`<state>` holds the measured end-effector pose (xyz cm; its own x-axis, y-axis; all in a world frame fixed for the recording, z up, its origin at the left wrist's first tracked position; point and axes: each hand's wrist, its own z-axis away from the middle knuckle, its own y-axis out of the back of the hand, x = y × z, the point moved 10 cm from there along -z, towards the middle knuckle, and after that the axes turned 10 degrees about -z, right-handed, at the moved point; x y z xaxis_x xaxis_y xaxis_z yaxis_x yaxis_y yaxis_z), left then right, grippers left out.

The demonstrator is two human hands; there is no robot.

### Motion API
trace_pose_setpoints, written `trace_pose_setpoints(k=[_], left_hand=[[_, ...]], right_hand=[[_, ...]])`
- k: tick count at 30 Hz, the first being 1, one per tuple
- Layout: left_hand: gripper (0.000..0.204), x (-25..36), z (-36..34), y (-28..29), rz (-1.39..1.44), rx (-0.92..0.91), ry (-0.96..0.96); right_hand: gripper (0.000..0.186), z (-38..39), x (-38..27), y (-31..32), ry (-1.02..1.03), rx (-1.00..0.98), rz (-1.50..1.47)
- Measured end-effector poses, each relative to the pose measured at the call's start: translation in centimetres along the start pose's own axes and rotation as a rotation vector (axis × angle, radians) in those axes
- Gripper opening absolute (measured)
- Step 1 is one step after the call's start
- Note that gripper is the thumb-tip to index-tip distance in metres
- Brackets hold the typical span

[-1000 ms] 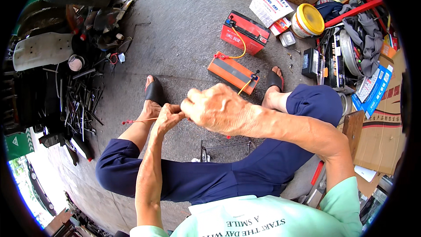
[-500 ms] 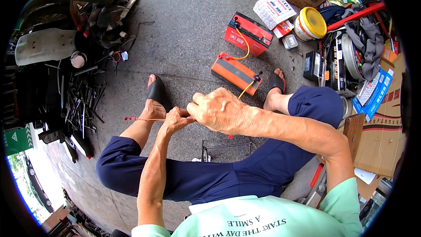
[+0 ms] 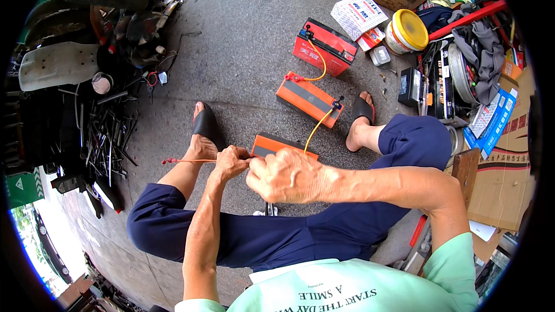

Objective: The person sits on the floor and uses a screwdriver to tighten terminal screws on three small batteries. They connect the batteries in series using jumper wires and test the connection with a test light.

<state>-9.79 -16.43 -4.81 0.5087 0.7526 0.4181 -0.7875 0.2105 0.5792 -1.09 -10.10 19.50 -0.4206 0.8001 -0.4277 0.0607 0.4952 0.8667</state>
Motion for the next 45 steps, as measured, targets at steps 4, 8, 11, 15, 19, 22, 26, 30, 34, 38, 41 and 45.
trace_pose_setpoints(k=[4, 8, 11, 15, 19, 22, 26, 30, 34, 38, 41, 45], left_hand=[[0.033, 2.1, 0.7, 1.1, -0.103, 0.076, -0.041], [0.035, 2.4, 0.5, 1.0, -0.173, 0.073, -0.043], [0.034, 1.4, 0.8, 0.7, -0.202, 0.07, -0.025], [0.032, 3.2, 0.4, 1.2, -0.265, 0.045, -0.048], [0.026, 3.0, 0.7, 1.5, -0.322, 0.103, -0.067], [0.024, 3.5, 0.6, 1.7, -0.406, 0.15, -0.116], [0.022, 5.4, 0.8, 2.5, -0.456, 0.242, -0.201], [0.022, 4.6, 1.2, 2.7, -0.426, 0.294, -0.154], [0.021, 3.6, 1.4, 3.2, -0.365, 0.314, -0.119], [0.033, 0.9, 1.9, 4.0, -0.329, 0.451, 0.197], [0.053, 0.5, 3.8, 4.4, -0.2, 0.458, 0.469], [0.065, -2.2, 0.7, -0.8, 0.532, 0.094, 0.259]], right_hand=[[0.021, 1.2, -2.6, -0.1, -0.01, -0.082, 0.09], [0.022, 1.9, -3.8, 0.0, -0.01, -0.055, 0.135], [0.019, 2.0, -3.7, -0.9, 0.009, -0.035, 0.122], [0.018, 1.6, -1.8, 0.3, -0.11, -0.034, 0.082], [0.018, 0.2, -0.2, 0.8, -0.143, 0.026, 0.034], [0.018, -0.6, -0.2, 1.5, -0.1, 0.124, 0.028], [0.022, -0.6, -0.8, 1.2, -0.127, 0.018, -0.057], [0.022, -0.9, 0.0, -0.2, -0.135, -0.029, -0.063], [0.028, -1.3, 0.4, 0.1, -0.118, -0.047, -0.128], [0.015, -1.3, 0.1, 1.2, -0.088, 0.097, -0.052], [0.013, -0.7, 0.7, -0.4, -0.116, -0.028, -0.087], [0.013, -1.0, 0.5, 0.3, -0.099, -0.007, -0.027]])
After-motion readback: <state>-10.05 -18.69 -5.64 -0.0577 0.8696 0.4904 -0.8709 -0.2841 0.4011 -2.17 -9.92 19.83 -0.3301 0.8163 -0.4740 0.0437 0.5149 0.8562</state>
